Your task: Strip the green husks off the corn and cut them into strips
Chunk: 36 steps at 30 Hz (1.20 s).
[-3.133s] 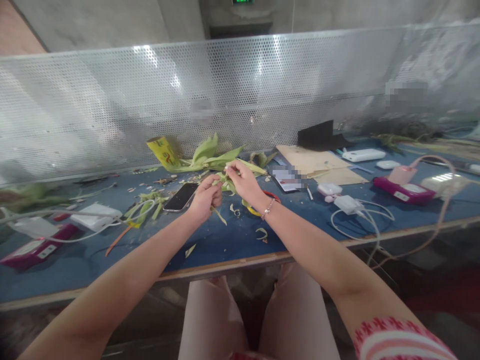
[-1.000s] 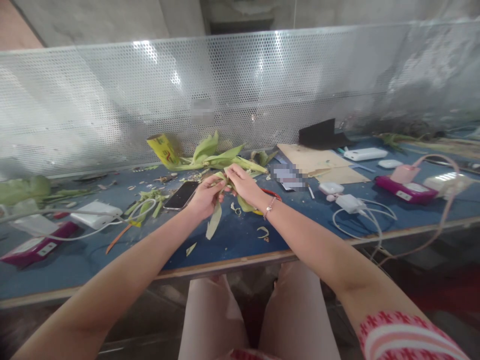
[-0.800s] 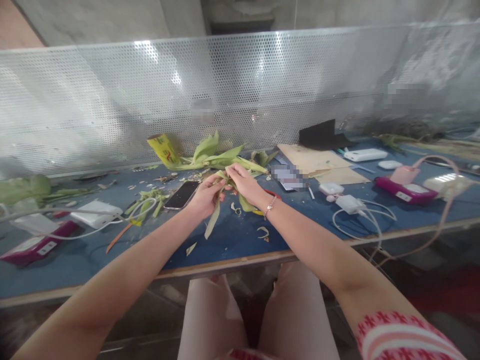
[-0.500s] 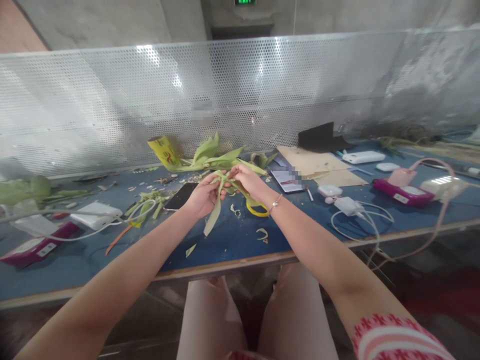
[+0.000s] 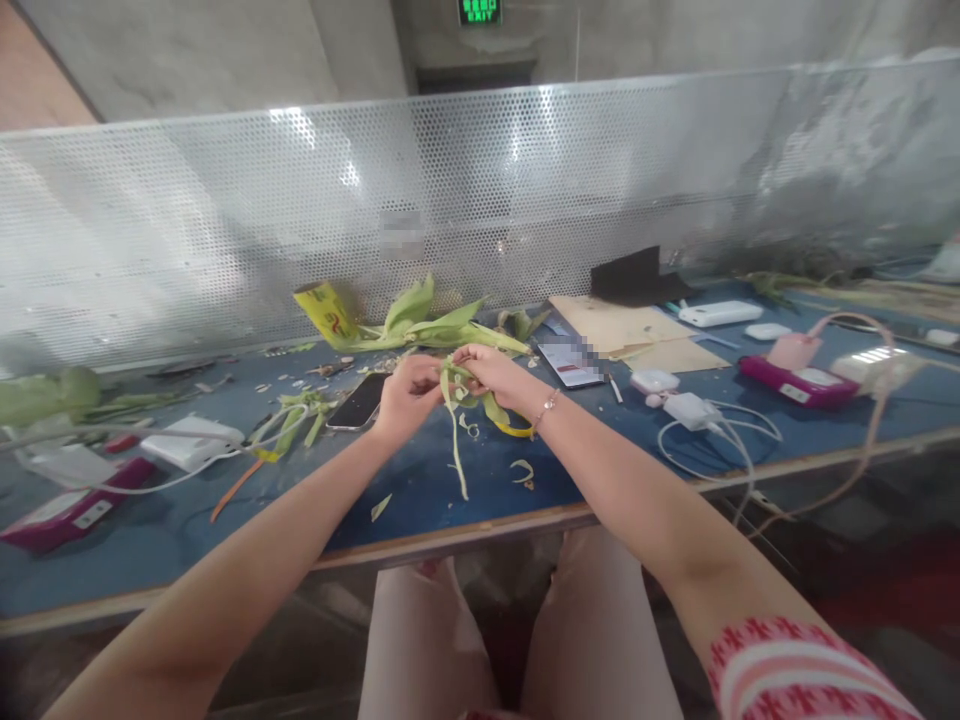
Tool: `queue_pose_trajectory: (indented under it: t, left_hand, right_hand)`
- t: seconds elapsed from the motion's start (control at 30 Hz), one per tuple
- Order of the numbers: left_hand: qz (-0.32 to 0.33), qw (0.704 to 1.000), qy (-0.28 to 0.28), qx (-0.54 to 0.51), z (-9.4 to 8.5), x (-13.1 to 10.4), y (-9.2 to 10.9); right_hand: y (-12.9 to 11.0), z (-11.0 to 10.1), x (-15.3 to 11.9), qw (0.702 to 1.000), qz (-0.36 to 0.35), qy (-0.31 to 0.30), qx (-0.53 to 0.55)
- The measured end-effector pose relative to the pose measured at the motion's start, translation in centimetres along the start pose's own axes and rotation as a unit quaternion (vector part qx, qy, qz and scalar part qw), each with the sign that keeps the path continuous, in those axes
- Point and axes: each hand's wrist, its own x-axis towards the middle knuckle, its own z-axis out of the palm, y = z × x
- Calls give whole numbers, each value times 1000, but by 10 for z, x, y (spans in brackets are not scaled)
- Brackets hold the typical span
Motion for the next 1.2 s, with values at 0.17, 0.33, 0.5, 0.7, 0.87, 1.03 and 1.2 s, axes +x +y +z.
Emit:
queue_pose_trajectory:
  t: [0.17, 0.33, 0.5, 0.7, 0.87, 1.03, 1.2]
  left_hand:
    - [-31, 997, -69, -27, 4, -4, 13]
    - [-137, 982, -66, -109, 3, 2, 15]
    - [-203, 951, -95, -212, 1, 5, 20]
    - [-208, 954, -103, -189, -2, 4, 24]
    - [-204, 964, -94, -144, -3, 6, 26]
    - [-162, 982, -79, -53, -6, 6, 20]
    - [-95, 994, -50, 30, -3, 2, 20]
  right_hand:
    - [0, 4, -3, 999, 9, 8, -34]
    - [-1, -1, -1, 998, -18, 25, -60]
    - [1, -3, -1, 996, -29, 4, -83]
    - [1, -2, -3, 993, -23, -11, -113]
    - [-4, -3, -8, 988, -53, -49, -133]
    - [-7, -2, -16, 944, -222, -85, -230]
    - [-6, 6, -17, 930, -283, -7, -234]
